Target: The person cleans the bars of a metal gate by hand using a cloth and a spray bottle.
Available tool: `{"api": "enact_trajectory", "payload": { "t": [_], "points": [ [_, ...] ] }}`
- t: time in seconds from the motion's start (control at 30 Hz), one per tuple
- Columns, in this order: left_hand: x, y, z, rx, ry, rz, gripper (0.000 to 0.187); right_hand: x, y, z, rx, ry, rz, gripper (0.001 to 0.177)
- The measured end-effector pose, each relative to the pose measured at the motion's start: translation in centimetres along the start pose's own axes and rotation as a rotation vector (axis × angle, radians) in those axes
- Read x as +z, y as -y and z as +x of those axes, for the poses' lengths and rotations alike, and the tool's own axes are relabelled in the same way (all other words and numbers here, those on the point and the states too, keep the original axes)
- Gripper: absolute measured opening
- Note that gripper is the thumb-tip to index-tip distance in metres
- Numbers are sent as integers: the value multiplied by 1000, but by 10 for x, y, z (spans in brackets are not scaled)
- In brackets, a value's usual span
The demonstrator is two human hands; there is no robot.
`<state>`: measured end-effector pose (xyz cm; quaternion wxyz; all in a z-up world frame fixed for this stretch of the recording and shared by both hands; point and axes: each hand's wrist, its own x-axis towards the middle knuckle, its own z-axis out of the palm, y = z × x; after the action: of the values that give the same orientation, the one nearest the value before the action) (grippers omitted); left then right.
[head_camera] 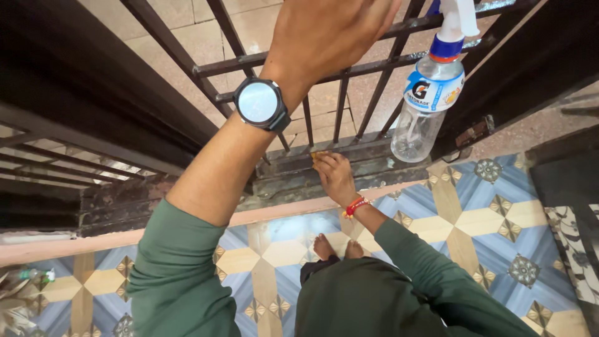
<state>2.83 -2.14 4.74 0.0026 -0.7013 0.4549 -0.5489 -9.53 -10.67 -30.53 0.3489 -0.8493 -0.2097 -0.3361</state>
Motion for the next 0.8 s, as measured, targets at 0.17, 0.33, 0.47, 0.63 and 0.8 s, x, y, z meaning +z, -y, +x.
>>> {"api": "enact_trajectory", "payload": {
  "t": [0.17, 0.33, 0.47, 0.63, 0.8],
  "points": [
    [8, 0, 2, 1, 18, -5, 10, -4, -9, 4, -22, 66, 20, 24],
    [13, -3, -2, -36, 39, 5, 12, -6, -9, 0, -22, 120, 12, 32],
    [16, -4, -3, -18, -21, 40, 17, -6, -11, 1, -23, 121, 27, 42],
    [18, -5, -6, 32, 10, 57, 17, 0, -6, -4, 20, 82, 11, 40],
    [12, -5, -2, 51, 25, 21, 13, 2, 12, 0, 74, 19, -17, 43]
  ]
}}
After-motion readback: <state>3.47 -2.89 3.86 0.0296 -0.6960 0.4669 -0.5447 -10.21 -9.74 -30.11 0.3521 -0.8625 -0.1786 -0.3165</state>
